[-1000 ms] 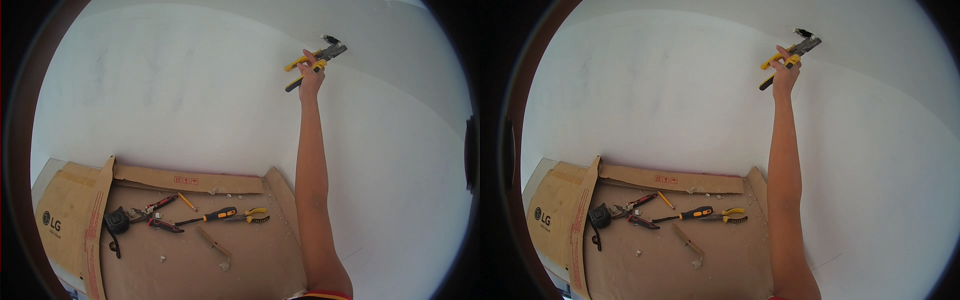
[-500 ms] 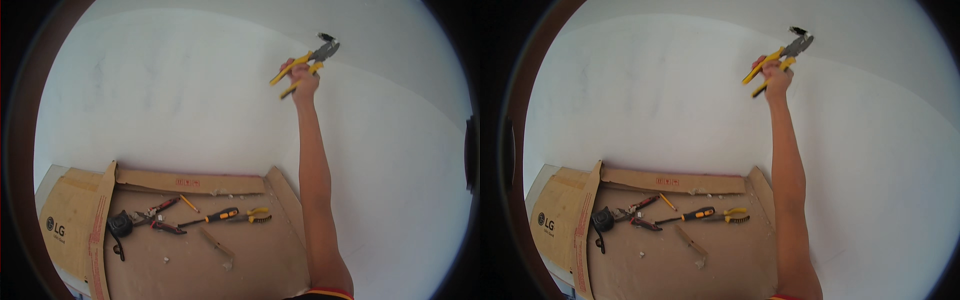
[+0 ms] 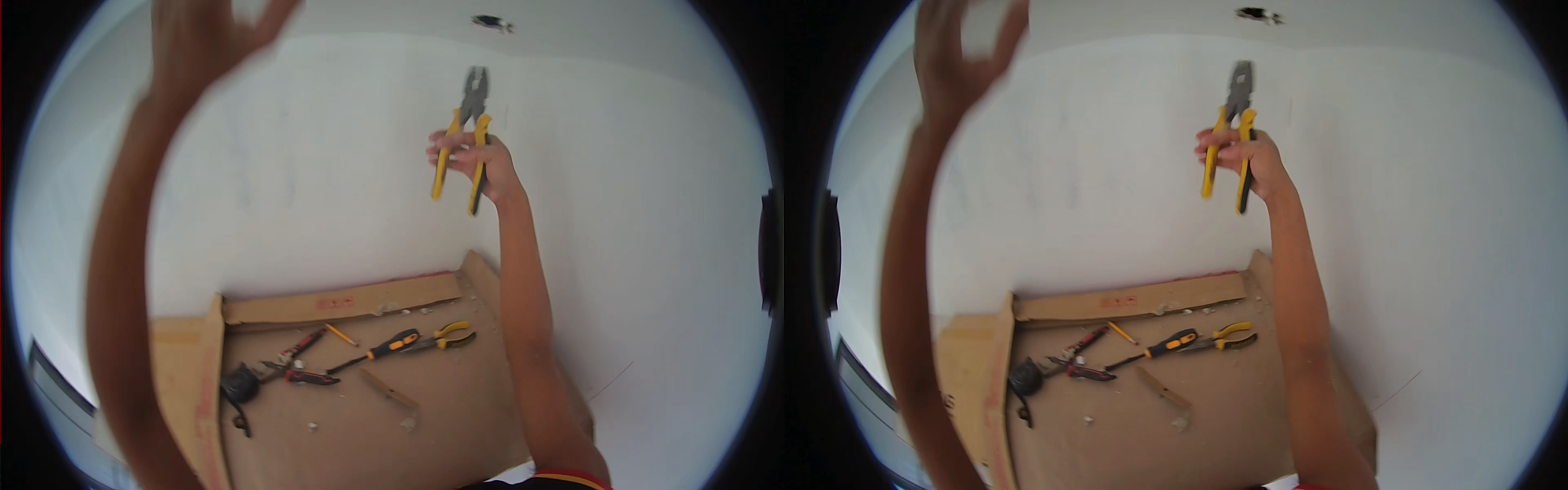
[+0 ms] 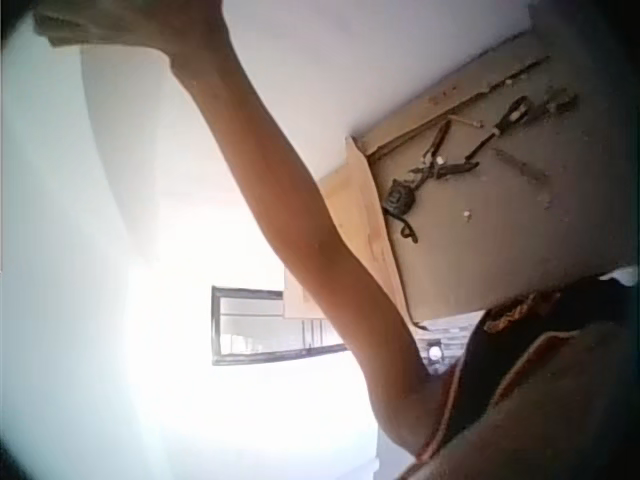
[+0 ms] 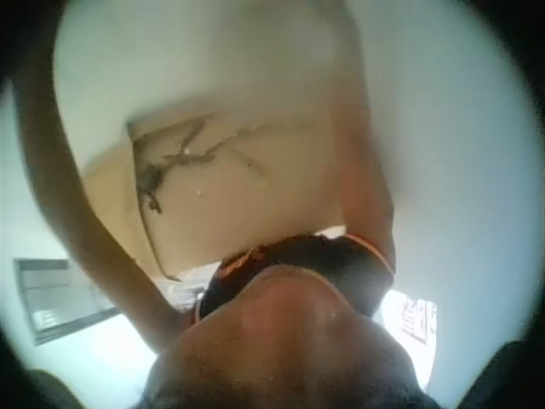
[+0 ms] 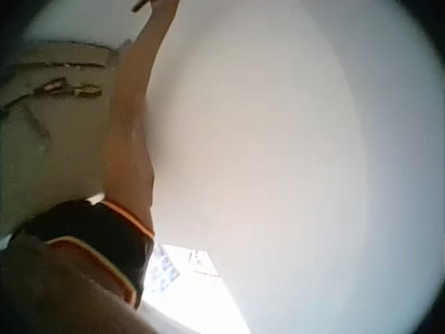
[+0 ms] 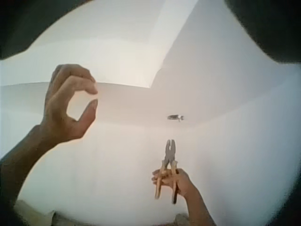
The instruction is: Installing an electrical outlet box and wiring into a ceiling or wall opening using hand tools.
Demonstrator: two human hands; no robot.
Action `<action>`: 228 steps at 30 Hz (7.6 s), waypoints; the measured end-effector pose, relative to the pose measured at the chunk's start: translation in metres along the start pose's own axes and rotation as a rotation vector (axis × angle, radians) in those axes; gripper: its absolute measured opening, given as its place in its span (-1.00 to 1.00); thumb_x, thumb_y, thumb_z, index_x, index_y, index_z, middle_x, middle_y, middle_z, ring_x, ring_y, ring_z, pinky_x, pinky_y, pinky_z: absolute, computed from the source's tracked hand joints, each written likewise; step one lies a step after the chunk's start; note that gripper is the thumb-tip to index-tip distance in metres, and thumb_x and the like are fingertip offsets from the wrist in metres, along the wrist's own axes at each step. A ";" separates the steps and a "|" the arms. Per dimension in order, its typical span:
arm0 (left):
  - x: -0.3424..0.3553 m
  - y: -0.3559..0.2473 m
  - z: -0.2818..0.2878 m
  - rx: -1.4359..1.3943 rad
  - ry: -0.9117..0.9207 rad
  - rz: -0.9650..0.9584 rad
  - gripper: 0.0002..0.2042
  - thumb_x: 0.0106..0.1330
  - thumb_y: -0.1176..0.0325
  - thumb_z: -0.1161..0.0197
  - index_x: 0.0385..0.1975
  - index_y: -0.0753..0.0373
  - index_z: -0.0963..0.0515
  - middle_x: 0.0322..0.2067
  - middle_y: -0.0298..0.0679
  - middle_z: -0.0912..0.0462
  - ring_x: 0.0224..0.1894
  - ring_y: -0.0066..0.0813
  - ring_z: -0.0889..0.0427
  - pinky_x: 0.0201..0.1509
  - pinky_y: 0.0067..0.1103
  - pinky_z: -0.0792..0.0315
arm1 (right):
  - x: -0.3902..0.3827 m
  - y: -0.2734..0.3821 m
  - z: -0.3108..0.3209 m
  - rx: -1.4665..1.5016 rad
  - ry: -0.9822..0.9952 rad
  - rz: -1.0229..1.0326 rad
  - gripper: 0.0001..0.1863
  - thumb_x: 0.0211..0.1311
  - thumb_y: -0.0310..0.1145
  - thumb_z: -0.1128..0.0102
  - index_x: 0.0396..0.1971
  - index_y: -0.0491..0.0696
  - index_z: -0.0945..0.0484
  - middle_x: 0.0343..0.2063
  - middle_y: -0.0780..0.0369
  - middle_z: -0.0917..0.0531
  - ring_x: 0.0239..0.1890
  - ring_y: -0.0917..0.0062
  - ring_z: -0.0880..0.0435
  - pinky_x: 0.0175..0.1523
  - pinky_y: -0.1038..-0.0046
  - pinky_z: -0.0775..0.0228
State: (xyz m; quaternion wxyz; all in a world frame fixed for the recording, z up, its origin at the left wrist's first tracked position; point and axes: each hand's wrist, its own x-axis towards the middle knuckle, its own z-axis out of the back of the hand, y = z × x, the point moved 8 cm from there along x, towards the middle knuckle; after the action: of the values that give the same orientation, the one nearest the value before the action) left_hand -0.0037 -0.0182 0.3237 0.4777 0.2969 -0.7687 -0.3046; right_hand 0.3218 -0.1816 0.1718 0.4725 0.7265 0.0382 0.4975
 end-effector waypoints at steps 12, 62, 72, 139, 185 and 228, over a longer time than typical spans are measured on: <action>-0.066 -0.175 -0.148 -1.031 1.162 0.660 -0.64 0.30 0.41 -0.30 0.11 0.18 -0.53 -0.34 -0.19 -0.72 -0.26 -0.48 -0.71 -0.07 -0.44 -0.56 | -0.120 -0.008 -0.028 -0.568 -0.091 -0.298 -0.75 -0.09 -0.47 -0.16 -0.35 -0.24 -0.64 -0.32 0.11 -0.69 -0.22 0.35 -0.62 -0.04 0.38 -0.40; -0.045 -0.199 -0.184 -1.039 0.868 0.585 -0.30 -0.04 0.42 -0.56 0.20 0.15 -0.44 0.16 -0.18 -0.51 0.15 -0.29 -0.54 0.17 -0.36 -0.52 | -0.097 -0.038 0.033 -0.706 -0.262 -0.073 -0.50 -0.08 -0.66 0.01 -0.03 -0.24 -0.58 0.33 0.00 -0.22 0.26 0.18 -0.36 0.26 0.31 -0.24; -0.077 -0.187 -0.137 -0.627 0.755 0.331 -0.78 0.04 0.45 -0.48 -0.28 0.17 -0.69 -0.10 -0.29 -0.64 -0.08 -0.31 -0.62 -0.07 -0.46 -0.55 | -0.099 -0.002 0.002 -1.637 -0.497 0.299 -0.60 -0.05 -0.63 -0.31 -0.10 -0.17 -0.68 0.38 0.13 -0.12 0.42 0.18 -0.08 0.43 -0.09 0.13; -0.196 -0.127 0.007 -0.826 0.255 1.308 -0.82 0.43 0.47 -0.08 -0.13 0.30 -0.62 -0.45 -0.22 -0.68 -0.31 -0.52 -0.64 -0.18 -0.57 -0.48 | -0.087 -0.035 -0.086 -1.353 0.054 0.169 -0.46 -0.04 -0.70 -0.02 0.08 -0.39 -0.47 0.40 0.11 -0.10 0.52 0.19 0.10 0.48 -0.07 0.34; -0.003 -0.232 -0.244 -2.327 -0.182 1.954 -0.76 0.56 0.35 0.26 0.07 0.31 -0.24 -0.13 -0.14 -0.43 -0.16 -0.47 -0.51 -0.07 -0.43 -0.49 | 0.004 0.177 0.007 -0.585 -0.211 -0.530 -0.70 0.13 -0.10 -0.21 -0.49 -0.05 -0.54 -0.30 0.16 -0.64 -0.01 0.22 -0.57 0.06 0.07 -0.46; 0.012 -0.176 -0.279 -1.947 0.437 1.812 -0.45 0.25 -0.03 -0.25 0.12 0.19 -0.40 0.04 0.03 -0.33 -0.14 -0.28 -0.46 -0.04 -0.22 -0.44 | -0.009 0.174 -0.006 -0.525 -0.059 -0.657 -0.36 0.00 -0.23 -0.02 0.05 -0.38 -0.44 0.02 -0.20 -0.52 0.05 -0.01 -0.57 0.19 -0.05 -0.40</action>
State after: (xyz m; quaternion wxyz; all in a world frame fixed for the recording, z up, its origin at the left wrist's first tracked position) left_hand 0.2760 -0.1912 0.2978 0.6360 -0.7267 -0.0747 -0.2488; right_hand 0.2408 -0.2781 0.2920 0.7761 0.5445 0.1262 0.2920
